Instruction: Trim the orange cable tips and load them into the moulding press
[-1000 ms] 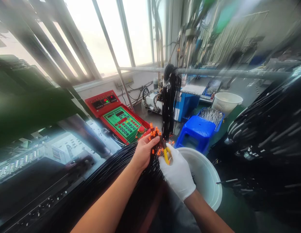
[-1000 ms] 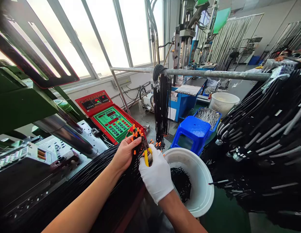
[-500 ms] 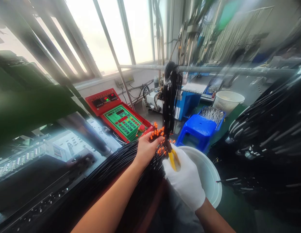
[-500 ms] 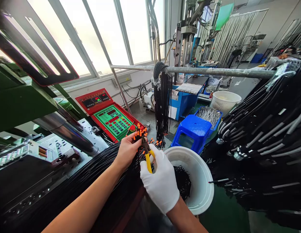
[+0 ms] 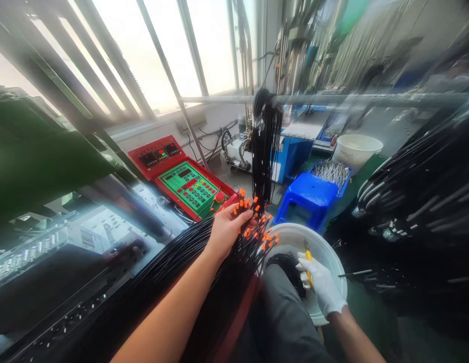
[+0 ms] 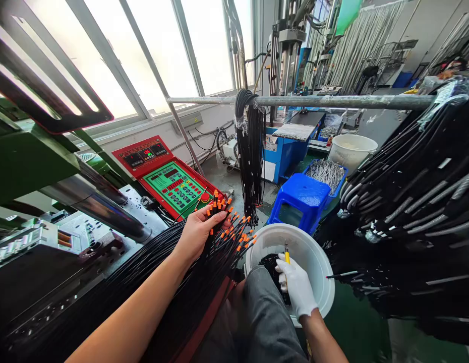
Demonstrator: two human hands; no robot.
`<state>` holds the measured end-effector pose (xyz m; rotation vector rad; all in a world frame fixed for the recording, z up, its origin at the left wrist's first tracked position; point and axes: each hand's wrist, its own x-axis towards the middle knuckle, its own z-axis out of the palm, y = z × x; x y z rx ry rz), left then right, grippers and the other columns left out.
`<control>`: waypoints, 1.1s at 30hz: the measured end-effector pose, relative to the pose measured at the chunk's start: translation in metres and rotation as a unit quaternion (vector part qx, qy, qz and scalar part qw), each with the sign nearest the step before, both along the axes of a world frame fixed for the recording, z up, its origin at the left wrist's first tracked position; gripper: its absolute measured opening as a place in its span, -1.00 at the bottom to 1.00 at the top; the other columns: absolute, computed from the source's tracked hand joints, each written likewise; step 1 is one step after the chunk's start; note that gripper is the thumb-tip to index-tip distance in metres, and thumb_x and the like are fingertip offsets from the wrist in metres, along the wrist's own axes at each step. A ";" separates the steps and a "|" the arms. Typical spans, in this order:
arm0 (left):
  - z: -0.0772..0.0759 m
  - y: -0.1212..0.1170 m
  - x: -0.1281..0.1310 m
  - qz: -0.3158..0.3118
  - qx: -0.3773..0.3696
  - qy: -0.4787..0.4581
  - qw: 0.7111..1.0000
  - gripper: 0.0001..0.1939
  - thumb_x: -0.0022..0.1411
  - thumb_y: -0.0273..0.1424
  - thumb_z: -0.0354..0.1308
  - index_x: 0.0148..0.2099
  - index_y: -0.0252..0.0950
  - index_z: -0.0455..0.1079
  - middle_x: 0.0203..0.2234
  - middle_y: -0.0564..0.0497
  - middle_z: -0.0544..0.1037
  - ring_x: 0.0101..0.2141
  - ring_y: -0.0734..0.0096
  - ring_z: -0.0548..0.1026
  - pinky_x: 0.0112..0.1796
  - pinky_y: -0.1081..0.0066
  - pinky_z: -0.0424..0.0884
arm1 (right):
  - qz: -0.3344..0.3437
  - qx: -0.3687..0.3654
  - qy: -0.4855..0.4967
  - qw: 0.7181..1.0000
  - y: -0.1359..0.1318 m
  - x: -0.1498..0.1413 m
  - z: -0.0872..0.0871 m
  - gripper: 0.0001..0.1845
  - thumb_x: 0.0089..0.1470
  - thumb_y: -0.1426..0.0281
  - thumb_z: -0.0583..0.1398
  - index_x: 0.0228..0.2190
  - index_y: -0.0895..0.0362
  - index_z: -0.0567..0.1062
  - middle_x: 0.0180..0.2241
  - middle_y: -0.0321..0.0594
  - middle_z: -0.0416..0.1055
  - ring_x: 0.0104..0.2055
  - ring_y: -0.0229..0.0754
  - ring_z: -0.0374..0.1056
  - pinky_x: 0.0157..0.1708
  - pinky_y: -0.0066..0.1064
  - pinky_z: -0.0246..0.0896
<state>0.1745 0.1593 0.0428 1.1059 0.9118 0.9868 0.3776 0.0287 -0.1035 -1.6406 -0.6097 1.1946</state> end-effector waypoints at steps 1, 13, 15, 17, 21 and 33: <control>-0.001 0.000 0.000 -0.006 -0.007 0.002 1.000 -0.63 -0.03 -0.28 0.33 -0.19 -0.38 0.44 -0.48 -0.04 0.55 -0.48 0.36 0.51 -0.39 0.40 0.45 | 0.019 -0.029 -0.044 0.998 -0.007 0.002 -0.012 -0.43 0.00 0.13 0.10 -0.02 0.21 0.34 -0.43 -0.19 0.43 -0.53 -0.18 0.30 -0.57 -0.36 0.19; -0.006 0.008 -0.003 -0.008 -0.039 0.022 0.999 -0.62 0.09 -0.39 0.24 -0.03 -0.36 0.37 -0.21 -0.15 0.56 -0.32 0.27 0.57 -0.32 0.38 0.53 | 0.060 -0.139 -0.166 0.975 -0.055 -0.007 -0.067 -0.41 -0.10 0.22 0.14 -0.03 0.25 0.37 -0.07 0.05 0.40 -0.02 0.06 0.32 -0.01 -0.21 0.15; -0.005 0.011 -0.004 0.021 -0.023 0.030 0.999 -0.65 0.08 -0.38 0.25 -0.06 -0.37 0.39 -0.17 -0.15 0.54 -0.30 0.29 0.57 -0.31 0.43 0.53 | 0.067 -0.129 -0.167 0.975 -0.055 -0.023 -0.063 -0.38 -0.10 0.23 0.15 0.02 0.24 0.34 -0.02 0.03 0.36 0.02 0.05 0.29 0.01 -0.23 0.14; -0.002 0.015 -0.008 0.052 -0.012 0.039 0.998 -0.66 0.07 -0.38 0.27 -0.08 -0.37 0.40 -0.14 -0.14 0.53 -0.30 0.32 0.57 -0.32 0.48 0.54 | 0.087 -0.108 -0.179 0.974 -0.053 -0.038 -0.057 -0.46 -0.07 0.25 0.14 -0.02 0.15 0.38 -0.10 -0.07 0.42 -0.04 0.02 0.34 -0.07 -0.27 0.20; 0.006 0.025 -0.020 0.102 0.009 0.048 0.994 -0.67 0.06 -0.37 0.28 -0.11 -0.38 0.42 -0.13 -0.14 0.54 -0.35 0.37 0.57 -0.37 0.51 0.55 | 0.150 -0.089 -0.241 0.955 -0.049 -0.054 -0.049 -0.58 -0.02 0.27 0.12 -0.07 0.06 0.42 -0.20 -0.15 0.45 -0.16 -0.05 0.40 -0.24 -0.35 0.25; 0.007 0.033 -0.024 0.131 -0.016 0.059 0.989 -0.72 0.14 -0.35 0.18 -0.13 -0.41 0.41 -0.21 -0.15 0.57 -0.36 0.32 0.58 -0.38 0.45 0.55 | 0.205 -0.152 -0.346 0.903 -0.045 -0.054 -0.071 -0.48 0.01 0.31 0.07 0.05 0.07 0.29 -0.03 -0.14 0.34 -0.06 -0.04 0.33 -0.14 -0.32 0.18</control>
